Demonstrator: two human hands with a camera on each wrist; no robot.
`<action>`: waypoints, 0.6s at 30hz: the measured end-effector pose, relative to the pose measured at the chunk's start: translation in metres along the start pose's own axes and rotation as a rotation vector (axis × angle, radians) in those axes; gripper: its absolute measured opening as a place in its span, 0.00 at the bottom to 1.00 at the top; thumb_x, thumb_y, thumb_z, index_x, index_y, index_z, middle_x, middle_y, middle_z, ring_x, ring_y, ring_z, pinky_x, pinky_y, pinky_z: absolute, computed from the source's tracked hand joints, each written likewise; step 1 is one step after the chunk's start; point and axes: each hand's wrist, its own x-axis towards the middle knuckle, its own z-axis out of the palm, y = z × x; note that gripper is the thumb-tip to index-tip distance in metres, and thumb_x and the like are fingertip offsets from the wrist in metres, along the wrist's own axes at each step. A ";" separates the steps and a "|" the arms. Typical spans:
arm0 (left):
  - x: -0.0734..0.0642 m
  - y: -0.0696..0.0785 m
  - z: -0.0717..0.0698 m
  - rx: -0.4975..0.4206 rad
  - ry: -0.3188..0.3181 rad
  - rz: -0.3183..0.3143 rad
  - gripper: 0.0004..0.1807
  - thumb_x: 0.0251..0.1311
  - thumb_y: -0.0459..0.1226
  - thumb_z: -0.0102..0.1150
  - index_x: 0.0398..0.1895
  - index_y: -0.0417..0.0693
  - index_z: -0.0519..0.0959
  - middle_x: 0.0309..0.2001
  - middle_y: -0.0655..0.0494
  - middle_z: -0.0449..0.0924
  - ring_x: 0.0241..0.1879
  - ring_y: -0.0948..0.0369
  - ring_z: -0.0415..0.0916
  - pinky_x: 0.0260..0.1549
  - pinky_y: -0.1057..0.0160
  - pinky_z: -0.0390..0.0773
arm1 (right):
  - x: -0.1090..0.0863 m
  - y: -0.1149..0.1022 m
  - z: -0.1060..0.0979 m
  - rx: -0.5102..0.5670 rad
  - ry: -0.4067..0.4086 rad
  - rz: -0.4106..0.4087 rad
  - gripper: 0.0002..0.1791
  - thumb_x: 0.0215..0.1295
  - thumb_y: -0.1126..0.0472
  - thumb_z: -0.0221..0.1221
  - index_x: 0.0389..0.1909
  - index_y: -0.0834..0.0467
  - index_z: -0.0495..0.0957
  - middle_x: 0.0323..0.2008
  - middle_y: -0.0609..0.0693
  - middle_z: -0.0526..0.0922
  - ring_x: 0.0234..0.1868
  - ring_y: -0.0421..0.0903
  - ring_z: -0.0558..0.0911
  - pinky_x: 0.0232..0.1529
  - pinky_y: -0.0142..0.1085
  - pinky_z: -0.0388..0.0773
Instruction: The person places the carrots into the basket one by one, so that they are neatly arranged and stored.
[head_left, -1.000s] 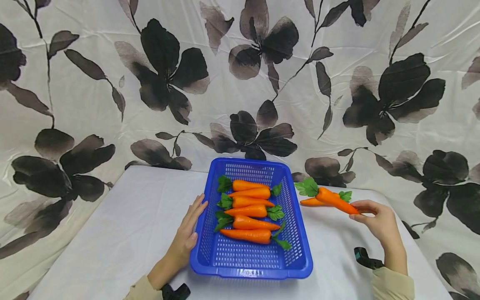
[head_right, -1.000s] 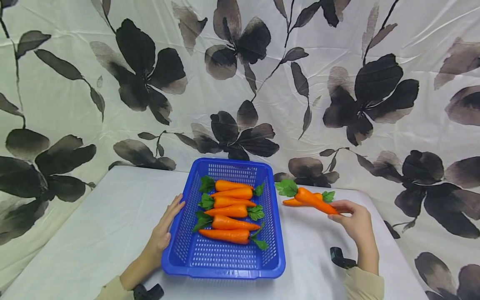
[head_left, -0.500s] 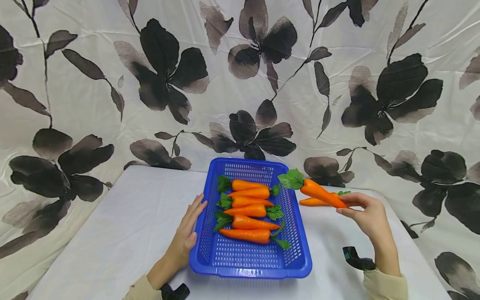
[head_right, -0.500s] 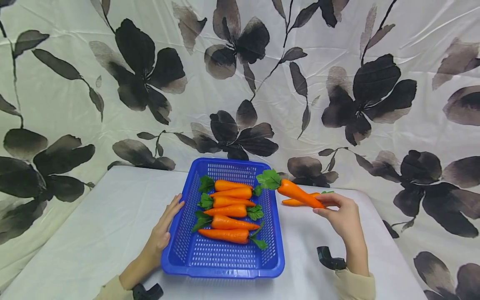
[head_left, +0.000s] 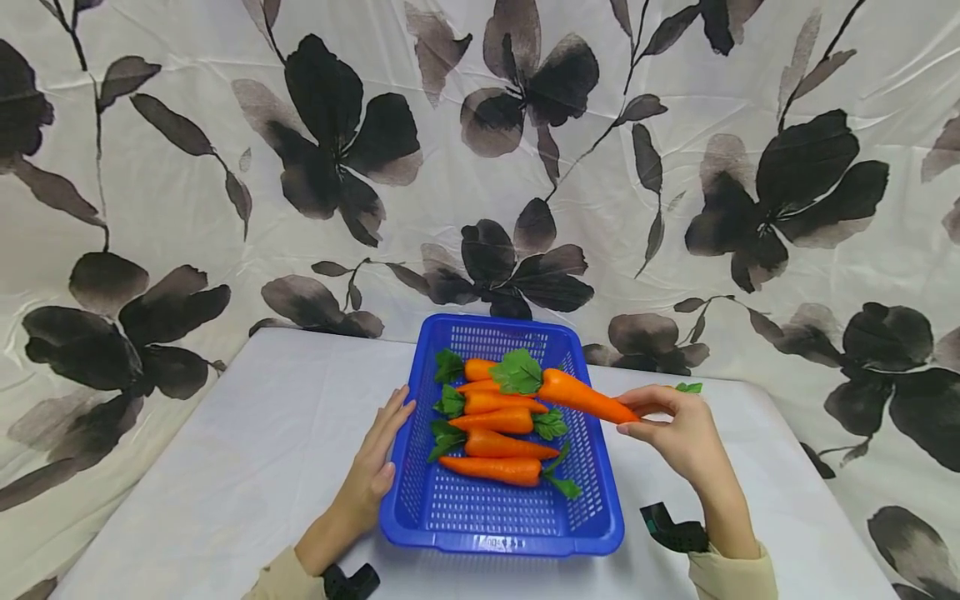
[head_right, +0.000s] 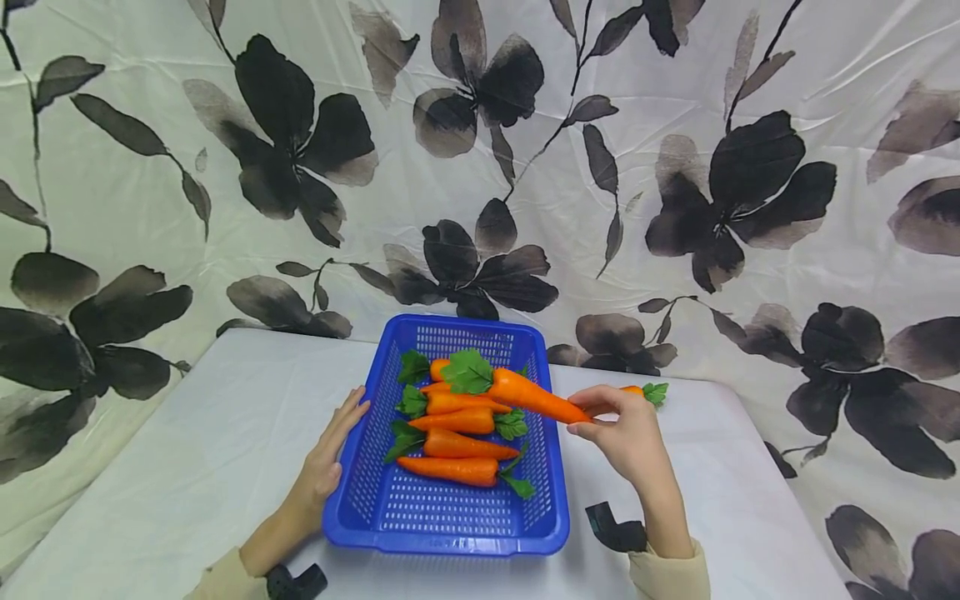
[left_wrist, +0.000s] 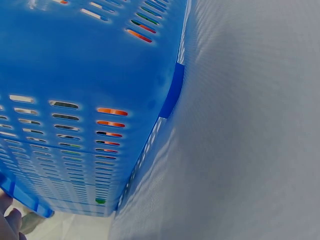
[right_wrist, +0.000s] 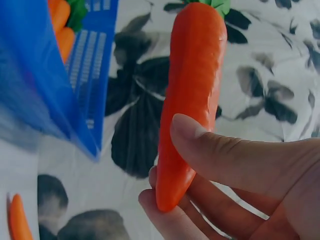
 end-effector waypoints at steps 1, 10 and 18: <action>0.000 0.000 0.000 -0.003 0.001 0.004 0.37 0.74 0.55 0.27 0.75 0.38 0.57 0.77 0.38 0.50 0.77 0.43 0.41 0.74 0.57 0.34 | 0.000 -0.003 0.003 0.001 -0.015 -0.003 0.16 0.51 0.73 0.72 0.43 0.63 0.85 0.39 0.56 0.86 0.42 0.54 0.84 0.40 0.37 0.84; 0.002 0.000 0.000 -0.009 0.009 0.016 0.38 0.73 0.55 0.27 0.75 0.37 0.58 0.76 0.37 0.50 0.76 0.42 0.41 0.74 0.58 0.34 | 0.008 -0.037 0.026 -0.104 -0.221 -0.056 0.13 0.53 0.73 0.70 0.39 0.58 0.85 0.33 0.48 0.85 0.37 0.47 0.83 0.40 0.43 0.83; 0.004 0.002 0.000 -0.010 0.014 0.030 0.37 0.73 0.53 0.27 0.74 0.35 0.58 0.76 0.35 0.51 0.76 0.39 0.42 0.74 0.55 0.35 | 0.016 -0.054 0.051 -0.249 -0.396 -0.154 0.12 0.50 0.75 0.70 0.33 0.58 0.83 0.27 0.45 0.81 0.29 0.41 0.78 0.37 0.37 0.79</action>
